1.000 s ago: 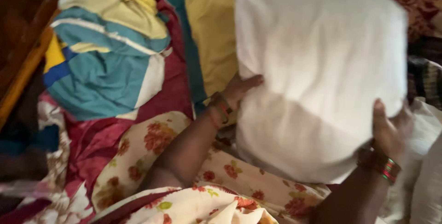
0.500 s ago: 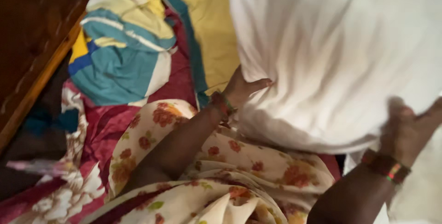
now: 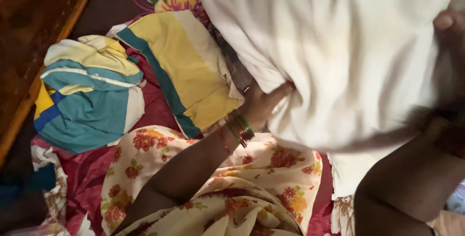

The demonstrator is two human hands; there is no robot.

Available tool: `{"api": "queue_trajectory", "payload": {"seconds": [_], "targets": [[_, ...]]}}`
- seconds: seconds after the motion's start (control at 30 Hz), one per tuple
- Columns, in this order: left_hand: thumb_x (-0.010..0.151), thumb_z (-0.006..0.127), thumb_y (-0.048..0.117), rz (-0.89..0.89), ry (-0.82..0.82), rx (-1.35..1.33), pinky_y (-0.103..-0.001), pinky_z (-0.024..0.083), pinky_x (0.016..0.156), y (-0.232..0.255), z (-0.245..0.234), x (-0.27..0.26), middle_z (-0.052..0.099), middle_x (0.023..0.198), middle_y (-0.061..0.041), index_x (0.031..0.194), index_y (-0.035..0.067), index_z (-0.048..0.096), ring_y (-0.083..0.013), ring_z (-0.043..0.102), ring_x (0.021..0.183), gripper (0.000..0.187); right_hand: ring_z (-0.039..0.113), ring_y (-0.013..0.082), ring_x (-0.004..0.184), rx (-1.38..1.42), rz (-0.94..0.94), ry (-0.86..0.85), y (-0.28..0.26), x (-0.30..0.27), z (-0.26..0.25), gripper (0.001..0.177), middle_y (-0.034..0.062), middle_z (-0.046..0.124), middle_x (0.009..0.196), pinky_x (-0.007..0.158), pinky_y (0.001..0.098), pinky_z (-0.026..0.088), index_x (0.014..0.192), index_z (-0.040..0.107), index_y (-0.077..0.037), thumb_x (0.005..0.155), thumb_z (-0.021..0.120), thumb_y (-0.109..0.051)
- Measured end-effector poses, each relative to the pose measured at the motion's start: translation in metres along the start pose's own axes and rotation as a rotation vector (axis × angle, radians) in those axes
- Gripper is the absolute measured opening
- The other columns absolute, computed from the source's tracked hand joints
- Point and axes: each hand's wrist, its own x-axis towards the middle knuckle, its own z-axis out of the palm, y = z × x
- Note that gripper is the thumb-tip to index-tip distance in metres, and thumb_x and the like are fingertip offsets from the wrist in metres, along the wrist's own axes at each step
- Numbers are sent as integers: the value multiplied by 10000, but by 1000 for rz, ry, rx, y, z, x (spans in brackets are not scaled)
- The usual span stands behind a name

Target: The person turns a pillowcase inside out, then inserts a pillow into it. They adjust the fabric to fit the pillow and smooth the surface. The person repeats the process with a second pillow and pillowcase.

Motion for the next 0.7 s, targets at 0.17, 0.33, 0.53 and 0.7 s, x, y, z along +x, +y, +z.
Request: {"api": "queue_trajectory", "payload": {"seconds": [0.17, 0.33, 0.53, 0.7], "targets": [[1019, 659, 284, -241, -97, -60, -335, 559, 971, -23, 1, -44, 728, 1184, -121, 1281, -27, 661, -172, 688, 1085, 407, 629, 365, 1076, -291, -187, -156, -49, 37, 8, 674, 251, 653, 1223, 902, 455, 493, 1407, 538, 63, 925, 808, -323], [1057, 627, 380, -471, 3, 13, -296, 436, 1135, -71, -41, -85, 588, 1416, -8, 1375, 40, 618, -85, 555, 1329, 465, 618, 334, 1176, -85, -188, -388, 30, 45, 123, 839, 253, 614, 1366, 957, 406, 479, 1599, 376, 52, 957, 760, -327], [950, 742, 222, -334, 588, -80, -406, 552, 951, -104, -134, -108, 679, 1211, -118, 1314, -67, 568, -228, 665, 1065, 497, 666, 380, 975, -387, -240, -415, 111, -32, 293, 702, 204, 709, 1111, 824, 475, 528, 1491, 499, -96, 913, 776, -383], [932, 702, 171, -217, 720, -194, -381, 471, 1064, -85, -174, -81, 567, 1377, -85, 1504, 37, 394, -221, 565, 1235, 663, 672, 406, 976, -307, -120, -574, 63, -56, 321, 621, 186, 710, 1095, 786, 521, 530, 1440, 527, -218, 873, 752, -332]]}}
